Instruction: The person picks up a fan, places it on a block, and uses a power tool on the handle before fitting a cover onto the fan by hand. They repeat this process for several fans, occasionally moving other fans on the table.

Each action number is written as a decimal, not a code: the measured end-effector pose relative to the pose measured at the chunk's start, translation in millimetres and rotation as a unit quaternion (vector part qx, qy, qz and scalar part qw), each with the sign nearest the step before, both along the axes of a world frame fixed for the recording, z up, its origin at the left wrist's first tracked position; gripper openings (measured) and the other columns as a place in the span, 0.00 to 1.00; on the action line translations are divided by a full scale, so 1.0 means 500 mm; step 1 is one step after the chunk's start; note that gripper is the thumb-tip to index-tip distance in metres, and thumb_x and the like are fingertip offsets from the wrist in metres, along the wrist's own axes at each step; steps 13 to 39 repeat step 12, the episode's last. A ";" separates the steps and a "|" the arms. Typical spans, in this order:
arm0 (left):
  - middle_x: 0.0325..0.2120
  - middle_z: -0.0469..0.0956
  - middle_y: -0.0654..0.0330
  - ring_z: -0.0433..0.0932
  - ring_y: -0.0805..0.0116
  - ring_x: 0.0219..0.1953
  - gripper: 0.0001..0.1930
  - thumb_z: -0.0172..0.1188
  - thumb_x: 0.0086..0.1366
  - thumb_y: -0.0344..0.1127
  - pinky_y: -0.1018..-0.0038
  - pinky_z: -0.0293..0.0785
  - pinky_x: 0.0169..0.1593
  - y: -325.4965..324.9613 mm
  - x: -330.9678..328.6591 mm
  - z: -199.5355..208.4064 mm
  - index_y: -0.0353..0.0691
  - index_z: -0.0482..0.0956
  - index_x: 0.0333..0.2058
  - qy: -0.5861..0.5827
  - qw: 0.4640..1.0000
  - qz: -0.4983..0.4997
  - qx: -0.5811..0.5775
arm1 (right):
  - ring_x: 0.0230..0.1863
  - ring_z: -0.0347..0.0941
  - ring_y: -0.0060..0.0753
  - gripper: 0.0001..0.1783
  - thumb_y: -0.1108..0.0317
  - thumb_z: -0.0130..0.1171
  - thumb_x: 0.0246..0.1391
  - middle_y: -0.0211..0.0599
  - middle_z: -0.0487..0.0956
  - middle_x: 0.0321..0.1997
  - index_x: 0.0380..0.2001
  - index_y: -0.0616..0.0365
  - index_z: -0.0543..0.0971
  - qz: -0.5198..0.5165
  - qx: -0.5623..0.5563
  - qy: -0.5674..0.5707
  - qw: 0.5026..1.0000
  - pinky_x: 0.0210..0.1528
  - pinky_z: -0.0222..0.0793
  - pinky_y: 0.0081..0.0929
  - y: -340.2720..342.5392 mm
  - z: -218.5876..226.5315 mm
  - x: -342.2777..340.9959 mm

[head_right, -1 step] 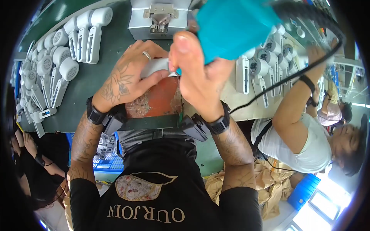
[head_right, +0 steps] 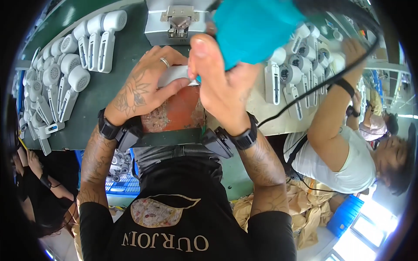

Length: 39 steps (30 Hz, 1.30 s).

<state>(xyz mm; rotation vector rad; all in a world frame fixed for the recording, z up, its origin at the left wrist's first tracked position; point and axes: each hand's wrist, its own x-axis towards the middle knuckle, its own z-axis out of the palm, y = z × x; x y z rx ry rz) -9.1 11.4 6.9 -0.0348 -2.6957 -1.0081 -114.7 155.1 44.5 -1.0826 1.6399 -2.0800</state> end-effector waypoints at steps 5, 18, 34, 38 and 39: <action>0.40 0.77 0.52 0.75 0.49 0.49 0.15 0.61 0.60 0.40 0.53 0.67 0.57 -0.010 0.032 -0.024 0.40 0.79 0.44 0.116 0.993 0.022 -0.025 | 0.32 0.70 0.31 0.21 0.53 0.48 0.69 0.37 0.72 0.26 0.39 0.64 0.73 -0.069 0.072 0.161 0.982 0.39 0.68 0.29 0.008 -0.032 0.007; 0.40 0.78 0.56 0.77 0.52 0.46 0.17 0.63 0.52 0.35 0.62 0.75 0.50 0.045 0.159 -0.010 0.44 0.77 0.43 0.247 0.945 0.102 -0.191 | 0.31 0.68 0.30 0.32 0.38 0.34 0.68 0.36 0.69 0.24 0.49 0.55 0.72 -0.056 -0.202 -0.152 0.966 0.40 0.64 0.30 0.157 0.039 0.049; 0.40 0.78 0.56 0.77 0.52 0.46 0.17 0.63 0.52 0.35 0.62 0.75 0.50 0.045 0.159 -0.010 0.44 0.77 0.43 0.247 0.945 0.102 -0.191 | 0.31 0.68 0.30 0.32 0.38 0.34 0.68 0.36 0.69 0.24 0.49 0.55 0.72 -0.056 -0.202 -0.152 0.966 0.40 0.64 0.30 0.157 0.039 0.049; 0.40 0.78 0.56 0.77 0.52 0.46 0.17 0.63 0.52 0.35 0.62 0.75 0.50 0.045 0.159 -0.010 0.44 0.77 0.43 0.247 0.945 0.102 -0.191 | 0.31 0.68 0.30 0.32 0.38 0.34 0.68 0.36 0.69 0.24 0.49 0.55 0.72 -0.056 -0.202 -0.152 0.966 0.40 0.64 0.30 0.157 0.039 0.049; 0.40 0.78 0.56 0.77 0.52 0.46 0.17 0.63 0.52 0.35 0.62 0.75 0.50 0.045 0.159 -0.010 0.44 0.77 0.43 0.247 0.945 0.102 -0.191 | 0.31 0.68 0.30 0.32 0.38 0.34 0.68 0.36 0.69 0.24 0.49 0.55 0.72 -0.056 -0.202 -0.152 0.966 0.40 0.64 0.30 0.157 0.039 0.049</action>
